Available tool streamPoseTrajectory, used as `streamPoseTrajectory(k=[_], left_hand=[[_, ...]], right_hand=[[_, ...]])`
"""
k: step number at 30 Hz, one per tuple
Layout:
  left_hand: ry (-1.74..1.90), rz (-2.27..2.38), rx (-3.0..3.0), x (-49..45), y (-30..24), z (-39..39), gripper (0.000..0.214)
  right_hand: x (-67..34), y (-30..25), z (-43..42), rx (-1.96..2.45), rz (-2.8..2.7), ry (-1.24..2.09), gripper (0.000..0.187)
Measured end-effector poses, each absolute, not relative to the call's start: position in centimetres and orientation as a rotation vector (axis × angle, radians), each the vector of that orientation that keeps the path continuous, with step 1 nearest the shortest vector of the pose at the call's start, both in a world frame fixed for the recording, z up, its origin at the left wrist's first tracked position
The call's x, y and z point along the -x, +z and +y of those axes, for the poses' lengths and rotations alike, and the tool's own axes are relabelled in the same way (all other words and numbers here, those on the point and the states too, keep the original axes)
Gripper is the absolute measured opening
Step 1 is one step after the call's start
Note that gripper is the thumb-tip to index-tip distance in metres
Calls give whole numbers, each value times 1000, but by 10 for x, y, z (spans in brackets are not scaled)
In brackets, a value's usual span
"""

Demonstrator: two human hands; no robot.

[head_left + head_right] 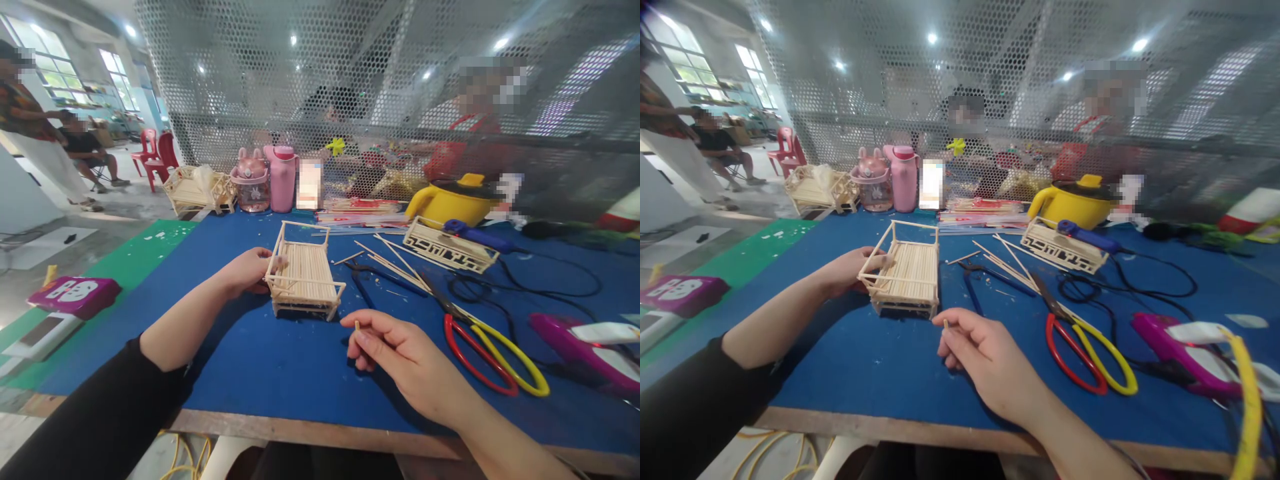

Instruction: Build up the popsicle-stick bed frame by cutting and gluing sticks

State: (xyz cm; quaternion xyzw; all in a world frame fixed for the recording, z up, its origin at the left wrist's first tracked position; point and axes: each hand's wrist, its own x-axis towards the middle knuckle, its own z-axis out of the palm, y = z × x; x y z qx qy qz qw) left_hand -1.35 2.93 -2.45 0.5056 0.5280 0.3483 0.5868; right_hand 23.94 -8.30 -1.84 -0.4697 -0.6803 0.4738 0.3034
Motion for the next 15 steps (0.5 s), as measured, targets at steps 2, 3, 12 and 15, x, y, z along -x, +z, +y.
streamPoseTrajectory(k=[2,3,12,15], left_hand=[[837,1264,-1253,12,-25,29,31],[840,1275,-1280,12,-25,29,29],[931,1080,-1183,-4,-2,10,21],[1057,1002,-1268,-8,2,4,28]], right_hand=[[-241,-16,-84,1240,-1763,1235,25],[-241,-14,-83,1239,-1741,1226,25],[-254,-3,-75,1259,-1645,1093,27],[-255,1,-77,1251,-1682,965,31]])
